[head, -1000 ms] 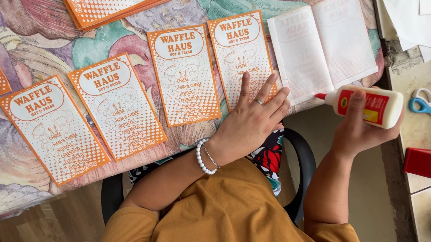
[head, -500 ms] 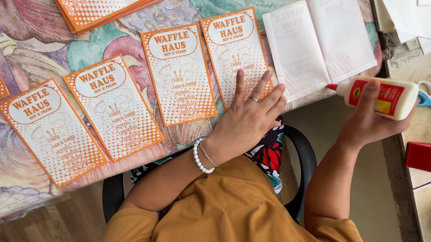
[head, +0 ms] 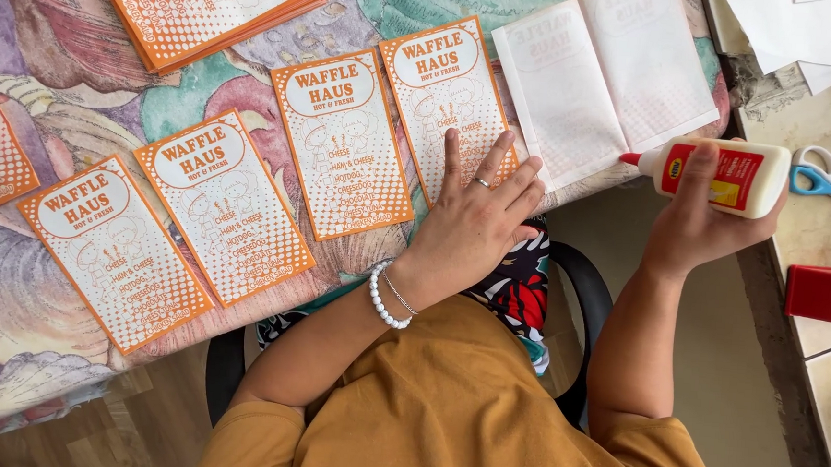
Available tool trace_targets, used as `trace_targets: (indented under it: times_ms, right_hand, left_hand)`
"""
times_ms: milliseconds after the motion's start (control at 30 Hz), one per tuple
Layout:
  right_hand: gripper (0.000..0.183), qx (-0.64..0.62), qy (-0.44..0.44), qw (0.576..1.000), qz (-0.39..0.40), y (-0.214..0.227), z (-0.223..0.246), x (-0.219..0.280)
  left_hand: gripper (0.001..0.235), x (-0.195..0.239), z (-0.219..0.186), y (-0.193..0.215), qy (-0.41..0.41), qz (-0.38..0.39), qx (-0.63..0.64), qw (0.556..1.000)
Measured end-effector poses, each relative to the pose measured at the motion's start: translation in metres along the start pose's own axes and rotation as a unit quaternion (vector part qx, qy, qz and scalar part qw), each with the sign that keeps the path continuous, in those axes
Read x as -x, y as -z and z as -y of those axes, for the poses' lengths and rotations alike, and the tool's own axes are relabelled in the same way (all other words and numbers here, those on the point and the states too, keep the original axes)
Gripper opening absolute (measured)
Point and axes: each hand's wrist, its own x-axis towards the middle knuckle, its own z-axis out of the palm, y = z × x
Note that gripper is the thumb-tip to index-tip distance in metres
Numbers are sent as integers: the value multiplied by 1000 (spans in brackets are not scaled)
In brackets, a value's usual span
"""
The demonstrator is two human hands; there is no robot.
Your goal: Applying glue to the edges of paper bags and folding them to complete the assembly.
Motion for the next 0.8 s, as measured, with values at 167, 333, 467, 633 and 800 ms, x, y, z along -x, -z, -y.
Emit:
trace_targets:
  times_ms: [167, 333, 467, 633, 800]
  right_hand:
    - [37, -22, 6, 1000, -11, 10, -12, -2]
    - [37, -253, 47, 953, -161, 60, -15, -19]
    - [25, -247, -39, 964, -90, 62, 28, -30]
    - [66, -275, -231, 905, -226, 75, 15, -16]
    - [50, -219, -175, 938, -206, 92, 2, -5]
  left_hand:
    - [46, -7, -6, 7, 24, -12, 43, 999]
    - [32, -29, -8, 20, 17, -58, 93, 994]
    - [17, -79, 1, 33, 22, -163, 84, 983]
    - [30, -188, 74, -54, 125, -171, 44, 976]
    - [54, -222, 71, -86, 235, -8, -18, 972]
